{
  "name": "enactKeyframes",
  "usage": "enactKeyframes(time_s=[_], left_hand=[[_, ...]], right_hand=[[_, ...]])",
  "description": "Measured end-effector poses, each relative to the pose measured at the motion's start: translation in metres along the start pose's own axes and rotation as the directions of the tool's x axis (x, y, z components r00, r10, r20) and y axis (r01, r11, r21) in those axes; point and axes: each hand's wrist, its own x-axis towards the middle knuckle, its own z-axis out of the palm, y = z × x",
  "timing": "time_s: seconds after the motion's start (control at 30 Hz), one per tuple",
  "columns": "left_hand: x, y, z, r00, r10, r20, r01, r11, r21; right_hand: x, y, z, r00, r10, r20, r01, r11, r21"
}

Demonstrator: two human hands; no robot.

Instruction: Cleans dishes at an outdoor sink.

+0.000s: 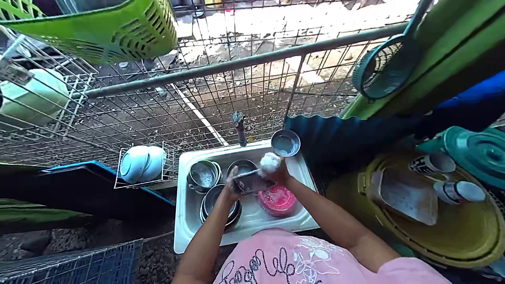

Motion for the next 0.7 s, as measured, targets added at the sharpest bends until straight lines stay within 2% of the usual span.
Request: enactKeyframes(time_s=[0.03,0.07,0.1,0.13,0.17,0.23,0.3,0.37,0.4,0.43,0.47,0.5,0.53,0.57,0.63,0.7], left_hand=[[0.003,-0.002,-0.006,0.999,-0.005,0.053,0.006,1.000,-0.021],[0.006,-0.005,-0.011,0.996,0.014,0.089,-0.011,0.999,-0.044],[0.008,-0.008,-0.012,0.996,0.049,0.078,-0.045,0.998,-0.048],[0.009,-0.011,-0.010,0.996,0.085,0.024,-0.084,0.996,-0.036],[0.009,-0.013,-0.006,0.992,0.113,-0.050,-0.114,0.994,-0.005],[0.010,-0.015,0.005,0.979,0.154,-0.137,-0.148,0.988,0.055],[0.013,-0.021,0.016,0.937,0.284,-0.202,-0.258,0.955,0.148],[0.015,-0.021,0.017,0.836,0.512,-0.198,-0.454,0.847,0.275],[0.014,-0.016,0.012,0.779,0.606,-0.164,-0.532,0.776,0.339],[0.013,-0.009,0.005,0.733,0.664,-0.146,-0.572,0.718,0.397],[0.010,-0.003,0.000,0.713,0.686,-0.148,-0.577,0.693,0.433],[0.005,-0.002,-0.001,0.713,0.685,-0.151,-0.564,0.688,0.456],[0.001,-0.005,0.003,0.723,0.675,-0.150,-0.549,0.692,0.469],[-0.001,-0.010,0.011,0.740,0.659,-0.135,-0.537,0.701,0.469],[-0.002,-0.025,0.031,0.766,0.637,-0.082,-0.534,0.703,0.469],[0.002,-0.031,0.045,0.749,0.662,-0.031,-0.579,0.677,0.454]], right_hand=[[0.003,0.002,-0.004,0.995,0.042,0.086,-0.041,0.999,-0.017],[0.011,0.004,-0.011,0.962,0.153,0.227,-0.148,0.988,-0.041],[0.024,0.006,-0.016,0.873,0.296,0.388,-0.279,0.955,-0.102],[0.039,0.007,-0.018,0.744,0.416,0.523,-0.371,0.908,-0.195],[0.052,0.006,-0.014,0.637,0.488,0.597,-0.389,0.872,-0.297],[0.064,-0.005,0.009,0.551,0.589,0.592,-0.316,0.803,-0.505],[0.044,-0.015,0.043,0.600,0.586,0.544,-0.292,0.794,-0.533],[0.012,-0.015,0.065,0.624,0.470,0.624,-0.265,0.879,-0.398],[0.000,-0.012,0.064,0.607,0.402,0.686,-0.223,0.914,-0.339],[-0.004,-0.008,0.055,0.548,0.368,0.751,-0.151,0.927,-0.344],[-0.001,-0.006,0.041,0.475,0.372,0.797,-0.049,0.916,-0.398],[0.003,-0.002,0.028,0.454,0.382,0.805,0.055,0.890,-0.453],[0.007,0.006,0.021,0.498,0.377,0.781,0.125,0.860,-0.495],[0.012,0.012,0.019,0.582,0.368,0.725,0.124,0.841,-0.526],[0.017,0.020,0.028,0.762,0.354,0.542,-0.017,0.848,-0.530],[0.011,0.011,0.039,0.839,0.331,0.432,-0.163,0.910,-0.382]])
